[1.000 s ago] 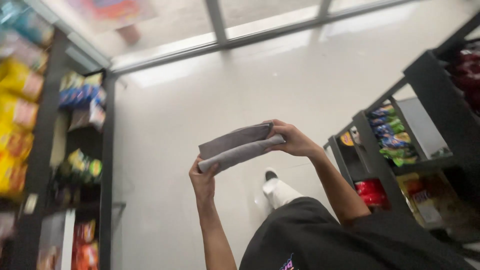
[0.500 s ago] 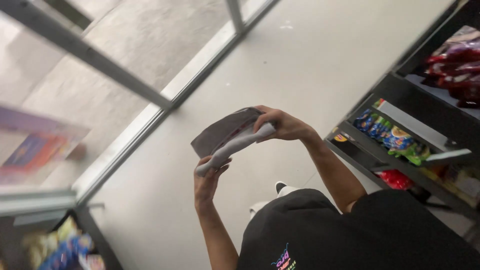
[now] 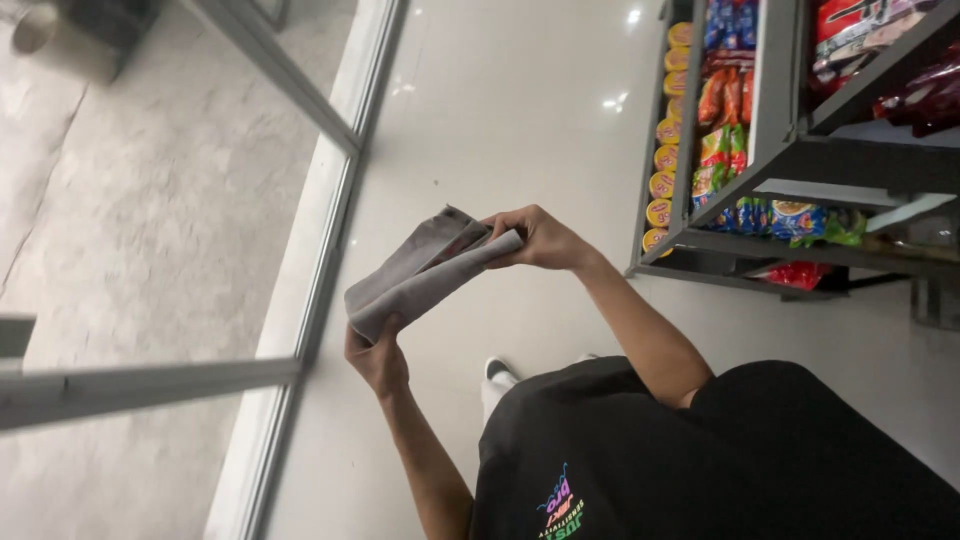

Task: Selecting canned goods and packs of instant noodles from grocery store shelves and stacking them on a small wooden crate.

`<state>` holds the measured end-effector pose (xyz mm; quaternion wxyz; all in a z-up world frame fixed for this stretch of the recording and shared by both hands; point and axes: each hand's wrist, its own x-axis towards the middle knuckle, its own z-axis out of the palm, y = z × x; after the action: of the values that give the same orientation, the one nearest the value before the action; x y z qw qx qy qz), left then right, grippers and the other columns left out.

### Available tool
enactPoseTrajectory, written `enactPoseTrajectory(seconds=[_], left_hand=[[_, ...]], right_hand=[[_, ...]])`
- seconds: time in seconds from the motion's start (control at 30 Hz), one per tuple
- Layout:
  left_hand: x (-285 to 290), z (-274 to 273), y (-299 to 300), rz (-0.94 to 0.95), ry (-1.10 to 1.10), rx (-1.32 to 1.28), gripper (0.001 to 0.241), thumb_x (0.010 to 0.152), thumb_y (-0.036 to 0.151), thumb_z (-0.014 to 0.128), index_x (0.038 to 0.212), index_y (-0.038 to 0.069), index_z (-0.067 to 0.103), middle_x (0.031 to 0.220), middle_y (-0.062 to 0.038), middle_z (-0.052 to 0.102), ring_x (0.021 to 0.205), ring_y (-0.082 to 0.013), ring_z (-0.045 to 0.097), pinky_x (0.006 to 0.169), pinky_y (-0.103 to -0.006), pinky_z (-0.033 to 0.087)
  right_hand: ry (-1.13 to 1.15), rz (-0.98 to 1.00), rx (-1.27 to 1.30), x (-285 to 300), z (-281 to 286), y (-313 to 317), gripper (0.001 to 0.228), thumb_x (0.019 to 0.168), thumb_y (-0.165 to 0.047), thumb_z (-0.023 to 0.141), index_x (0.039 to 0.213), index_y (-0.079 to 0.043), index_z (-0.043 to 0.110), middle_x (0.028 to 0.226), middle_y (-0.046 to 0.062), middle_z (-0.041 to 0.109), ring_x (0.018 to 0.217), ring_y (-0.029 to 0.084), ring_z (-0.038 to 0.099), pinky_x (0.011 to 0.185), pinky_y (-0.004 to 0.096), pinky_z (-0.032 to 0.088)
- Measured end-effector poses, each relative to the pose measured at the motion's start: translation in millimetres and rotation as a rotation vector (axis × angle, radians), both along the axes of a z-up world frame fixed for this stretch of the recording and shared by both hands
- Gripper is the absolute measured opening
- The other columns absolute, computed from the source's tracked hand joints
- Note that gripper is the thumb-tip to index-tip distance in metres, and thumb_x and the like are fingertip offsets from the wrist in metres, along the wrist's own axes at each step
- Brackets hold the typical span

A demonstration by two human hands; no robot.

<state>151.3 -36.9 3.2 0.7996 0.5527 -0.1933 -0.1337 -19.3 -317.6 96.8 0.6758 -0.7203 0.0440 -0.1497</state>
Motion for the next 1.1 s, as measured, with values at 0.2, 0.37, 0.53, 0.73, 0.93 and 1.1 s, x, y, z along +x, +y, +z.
enactPoseTrajectory(seconds=[0.2,0.37,0.53,0.73,0.93,1.1], left_hand=[[100.0,42.0,-84.9,-0.142,-0.21,0.083,0.046,0.092,0.004,0.083,0.13,0.002,0.058,0.13,-0.017,0.062,0.122,-0.0275,0.065,0.106,-0.0444,0.059],[146.3,56.6,-184.6,-0.369,-0.01,-0.053,0.071,0.092,0.004,0.075,0.15,0.009,0.035,0.132,-0.017,0.06,0.122,-0.0258,0.064,0.107,-0.0412,0.056],[211.5,11.0,-291.7,-0.649,0.176,-0.182,0.07,0.089,-0.004,0.074,0.149,0.01,0.042,0.126,-0.016,0.061,0.116,-0.0211,0.065,0.103,-0.0384,0.054],[308.8,23.7,-383.7,-1.024,0.049,-0.098,0.017,0.092,-0.009,0.067,0.107,0.0,0.069,0.147,-0.019,0.061,0.096,-0.0114,0.06,0.092,-0.0305,0.053],[390.0,46.8,-488.3,-1.199,0.154,0.205,0.037,0.094,-0.015,0.053,0.124,0.0,0.067,0.128,-0.022,0.06,0.108,-0.0166,0.067,0.089,-0.0306,0.055],[421.7,61.6,-573.2,-1.733,0.122,-0.166,0.037,0.072,-0.01,0.051,0.103,-0.004,0.069,0.129,-0.03,0.061,0.096,-0.0428,0.071,0.083,-0.0522,0.064]], right_hand=[[-0.06,-0.412,0.179,65.0,-16.7,-19.5,0.035,0.082,0.006,0.084,0.111,-0.004,0.066,0.104,0.007,0.07,0.095,0.013,0.068,0.085,0.028,0.062],[-0.236,-0.629,0.522,90.4,-7.9,-60.3,0.06,0.079,0.013,0.077,0.133,-0.003,0.056,0.109,0.003,0.062,0.103,0.015,0.066,0.091,0.028,0.06],[-0.29,-0.614,0.563,95.1,-17.3,-127.1,0.074,0.077,0.014,0.075,0.145,-0.003,0.053,0.118,0.005,0.063,0.113,0.016,0.066,0.1,0.029,0.057],[-0.201,-0.481,0.474,146.7,-58.0,-214.9,0.05,0.087,0.012,0.076,0.134,0.002,0.062,0.124,0.014,0.068,0.116,0.021,0.067,0.103,0.038,0.057],[-0.224,-0.555,0.277,205.9,-5.4,-278.7,0.034,0.081,0.014,0.06,0.11,0.0,0.069,0.144,0.021,0.06,0.102,0.023,0.064,0.079,0.034,0.062],[-0.303,-0.743,0.441,233.5,-21.1,-306.8,0.034,0.074,0.016,0.047,0.093,0.003,0.073,0.13,0.03,0.065,0.092,0.036,0.077,0.059,0.038,0.064]])
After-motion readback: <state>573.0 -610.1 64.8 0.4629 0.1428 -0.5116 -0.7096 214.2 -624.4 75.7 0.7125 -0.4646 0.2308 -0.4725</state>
